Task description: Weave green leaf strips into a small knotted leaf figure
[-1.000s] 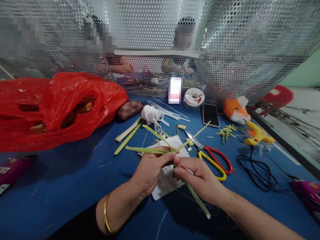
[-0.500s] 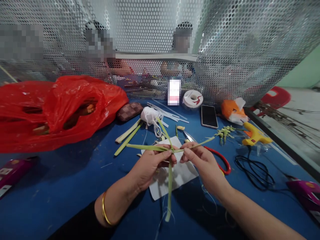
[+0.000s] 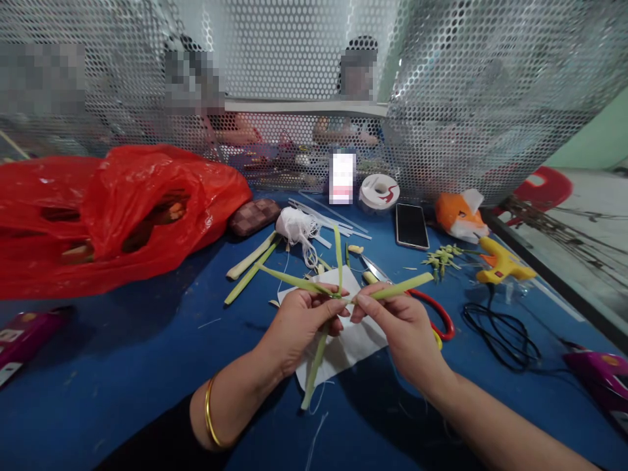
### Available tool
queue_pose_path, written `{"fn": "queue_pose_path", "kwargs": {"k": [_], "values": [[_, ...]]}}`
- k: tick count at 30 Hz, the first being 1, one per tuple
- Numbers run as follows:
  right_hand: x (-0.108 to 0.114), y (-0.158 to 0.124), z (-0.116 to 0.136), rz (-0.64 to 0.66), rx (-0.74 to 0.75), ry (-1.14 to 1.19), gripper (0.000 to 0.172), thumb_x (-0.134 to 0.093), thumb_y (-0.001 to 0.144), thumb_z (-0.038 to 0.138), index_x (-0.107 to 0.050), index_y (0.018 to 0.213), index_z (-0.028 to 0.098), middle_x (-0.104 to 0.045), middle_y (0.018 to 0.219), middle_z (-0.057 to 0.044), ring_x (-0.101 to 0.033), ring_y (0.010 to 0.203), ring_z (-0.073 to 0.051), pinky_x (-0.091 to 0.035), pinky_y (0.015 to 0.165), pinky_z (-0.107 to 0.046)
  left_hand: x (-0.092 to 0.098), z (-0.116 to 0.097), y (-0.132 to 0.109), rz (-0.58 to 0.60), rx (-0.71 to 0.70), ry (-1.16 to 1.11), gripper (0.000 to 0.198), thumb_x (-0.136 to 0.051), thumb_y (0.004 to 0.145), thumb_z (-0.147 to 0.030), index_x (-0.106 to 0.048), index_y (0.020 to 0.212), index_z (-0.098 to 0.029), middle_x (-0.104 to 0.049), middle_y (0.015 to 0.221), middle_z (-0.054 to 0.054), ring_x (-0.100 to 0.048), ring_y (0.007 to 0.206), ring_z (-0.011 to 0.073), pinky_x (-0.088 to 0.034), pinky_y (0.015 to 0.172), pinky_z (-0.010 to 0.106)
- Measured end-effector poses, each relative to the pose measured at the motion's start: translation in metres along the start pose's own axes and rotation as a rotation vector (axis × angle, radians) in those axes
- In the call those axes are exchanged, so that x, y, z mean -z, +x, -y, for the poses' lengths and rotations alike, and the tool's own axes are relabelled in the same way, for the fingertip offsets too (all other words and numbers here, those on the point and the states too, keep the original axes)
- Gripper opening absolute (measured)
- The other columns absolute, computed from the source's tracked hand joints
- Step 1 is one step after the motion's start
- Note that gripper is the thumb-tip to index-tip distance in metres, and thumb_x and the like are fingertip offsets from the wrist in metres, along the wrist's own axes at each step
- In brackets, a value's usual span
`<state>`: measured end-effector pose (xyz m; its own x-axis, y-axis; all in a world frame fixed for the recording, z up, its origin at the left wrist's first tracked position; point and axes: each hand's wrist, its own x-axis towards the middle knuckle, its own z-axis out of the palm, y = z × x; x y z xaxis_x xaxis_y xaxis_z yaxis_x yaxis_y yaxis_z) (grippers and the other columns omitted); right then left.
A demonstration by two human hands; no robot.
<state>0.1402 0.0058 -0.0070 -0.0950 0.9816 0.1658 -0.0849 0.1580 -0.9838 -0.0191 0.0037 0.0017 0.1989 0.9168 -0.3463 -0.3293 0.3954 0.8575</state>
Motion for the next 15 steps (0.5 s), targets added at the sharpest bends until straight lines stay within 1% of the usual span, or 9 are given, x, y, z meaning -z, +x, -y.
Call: {"fn": "queue_pose_path", "kwargs": {"k": [3, 5, 7, 9, 13, 15], "values": [[0.002, -0.002, 0.000, 0.037, 0.070, -0.089, 0.025, -0.066, 0.086, 0.020, -0.072, 0.062, 0.020, -0.066, 0.072, -0.002, -0.065, 0.069, -0.015, -0.052, 0.068, -0.028, 0.001, 0.002, 0.001, 0.000, 0.014, -0.012, 0.023, -0.082, 0.067, -0.028, -0.071, 0.080, -0.013, -0.063, 0.062, -0.002, -0.053, 0.046, 0.0060, -0.044, 0.049, 0.020], [0.003, -0.005, -0.001, 0.062, 0.153, -0.162, 0.020, -0.066, 0.087, 0.018, -0.072, 0.068, 0.020, -0.067, 0.069, -0.001, -0.064, 0.066, -0.014, -0.051, 0.065, -0.027, 0.001, 0.003, 0.001, -0.017, 0.019, -0.025, 0.024, -0.082, 0.067, -0.030, -0.069, 0.078, -0.013, -0.061, 0.059, -0.003, -0.051, 0.043, 0.0058, -0.045, 0.047, 0.021], [0.005, -0.009, -0.001, 0.076, 0.272, -0.247, 0.014, -0.065, 0.088, 0.015, -0.072, 0.077, 0.020, -0.068, 0.069, 0.000, -0.064, 0.065, -0.014, -0.050, 0.063, -0.027, 0.001, 0.004, 0.001, -0.022, 0.016, -0.028, 0.025, -0.082, 0.066, -0.031, -0.068, 0.077, -0.014, -0.060, 0.056, -0.004, -0.050, 0.042, 0.0060, -0.046, 0.046, 0.021], [0.006, -0.013, 0.001, 0.094, 0.397, -0.344, 0.011, -0.064, 0.089, 0.012, -0.070, 0.083, 0.020, -0.070, 0.073, -0.002, -0.064, 0.067, -0.015, -0.050, 0.064, -0.028, 0.001, 0.005, 0.001, -0.017, 0.010, -0.026, 0.025, -0.082, 0.065, -0.031, -0.068, 0.077, -0.013, -0.059, 0.054, -0.004, -0.050, 0.042, 0.0060, -0.046, 0.046, 0.020], [0.006, -0.015, 0.007, 0.158, 0.582, -0.537, 0.012, -0.060, 0.089, 0.009, -0.066, 0.086, 0.018, -0.070, 0.074, -0.004, -0.065, 0.067, -0.017, -0.049, 0.064, -0.031, 0.000, 0.005, 0.000, -0.031, 0.002, -0.021, 0.023, -0.080, 0.066, -0.029, -0.069, 0.078, -0.012, -0.060, 0.053, -0.003, -0.051, 0.041, 0.0056, -0.045, 0.045, 0.018], [0.005, -0.015, 0.008, 0.192, 0.702, -0.623, 0.013, -0.058, 0.090, 0.007, -0.064, 0.086, 0.018, -0.070, 0.073, -0.005, -0.064, 0.066, -0.018, -0.049, 0.063, -0.032, -0.001, 0.005, -0.001, -0.039, -0.003, -0.010, 0.022, -0.080, 0.067, -0.027, -0.069, 0.078, -0.012, -0.060, 0.053, -0.003, -0.051, 0.041, 0.0055, -0.044, 0.045, 0.018]]}}
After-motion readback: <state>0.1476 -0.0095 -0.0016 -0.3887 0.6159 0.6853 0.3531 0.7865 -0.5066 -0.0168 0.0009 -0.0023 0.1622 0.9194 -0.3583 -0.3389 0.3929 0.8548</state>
